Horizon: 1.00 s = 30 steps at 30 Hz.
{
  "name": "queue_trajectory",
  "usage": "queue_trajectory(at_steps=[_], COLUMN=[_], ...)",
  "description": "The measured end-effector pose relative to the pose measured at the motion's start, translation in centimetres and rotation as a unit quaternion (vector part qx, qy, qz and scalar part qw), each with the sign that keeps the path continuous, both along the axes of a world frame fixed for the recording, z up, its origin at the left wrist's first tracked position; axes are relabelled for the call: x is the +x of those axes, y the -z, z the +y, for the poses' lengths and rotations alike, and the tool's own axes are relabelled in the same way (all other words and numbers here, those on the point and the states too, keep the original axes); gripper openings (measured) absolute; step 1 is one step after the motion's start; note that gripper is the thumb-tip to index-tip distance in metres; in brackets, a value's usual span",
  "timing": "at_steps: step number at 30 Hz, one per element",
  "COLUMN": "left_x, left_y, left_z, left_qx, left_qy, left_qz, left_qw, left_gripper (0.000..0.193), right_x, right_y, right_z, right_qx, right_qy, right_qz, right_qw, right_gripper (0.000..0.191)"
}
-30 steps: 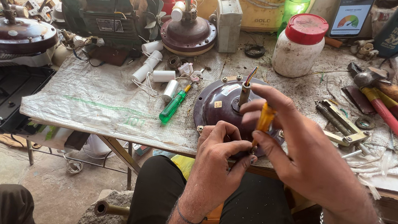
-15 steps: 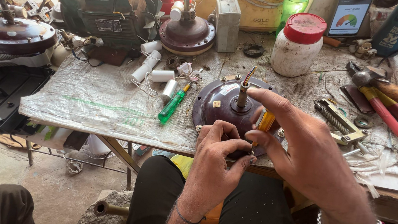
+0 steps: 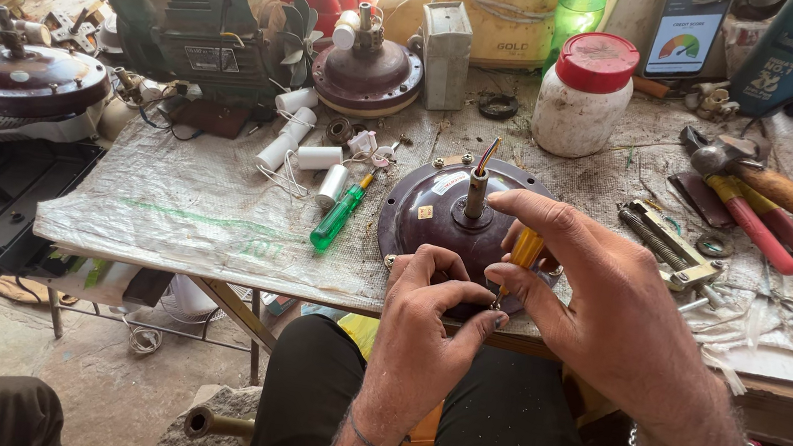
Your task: The person uses a yellow-handled screwdriver to tighten screws on a maroon circular electrical component, then switches to a green-handled screwdriver to continue tightening. The person rotates the component to access different screws and later adjusts wires at the central terminal.
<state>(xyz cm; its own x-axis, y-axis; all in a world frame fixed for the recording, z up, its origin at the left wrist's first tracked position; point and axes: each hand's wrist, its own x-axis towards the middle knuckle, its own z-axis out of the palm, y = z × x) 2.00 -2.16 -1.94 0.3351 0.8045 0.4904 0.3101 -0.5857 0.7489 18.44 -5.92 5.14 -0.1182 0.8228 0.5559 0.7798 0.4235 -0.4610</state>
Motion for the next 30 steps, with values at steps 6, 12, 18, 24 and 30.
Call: queue_trajectory(at_steps=[6, 12, 18, 24, 30], left_x=[0.2, 0.4, 0.3, -0.4, -0.7], left_y=[0.0, 0.2, 0.5, 0.3, 0.0], left_z=[-0.1, -0.1, 0.1, 0.3, 0.3], left_qx=[0.025, 0.017, 0.021, 0.012, 0.010], left_qy=[0.002, -0.015, -0.028, 0.015, 0.029], left_qz=[0.009, -0.007, -0.021, 0.000, 0.002], left_qw=[1.000, 1.000, 0.999, 1.000, 1.000], left_gripper=[0.017, 0.021, 0.021, 0.020, 0.023], right_x=[0.0, -0.2, 0.1, -0.4, -0.1], right_y=[-0.1, 0.3, 0.5, 0.8, 0.6], right_z=[-0.2, 0.3, 0.3, 0.3, 0.1], right_qx=[0.008, 0.032, -0.022, -0.055, -0.016], right_qy=[-0.101, -0.030, -0.127, 0.028, -0.116], right_qz=[0.065, 0.014, 0.129, -0.008, 0.104], right_qw=[0.993, 0.999, 0.983, 0.998, 0.988], right_gripper=[0.058, 0.059, 0.053, 0.064, 0.059])
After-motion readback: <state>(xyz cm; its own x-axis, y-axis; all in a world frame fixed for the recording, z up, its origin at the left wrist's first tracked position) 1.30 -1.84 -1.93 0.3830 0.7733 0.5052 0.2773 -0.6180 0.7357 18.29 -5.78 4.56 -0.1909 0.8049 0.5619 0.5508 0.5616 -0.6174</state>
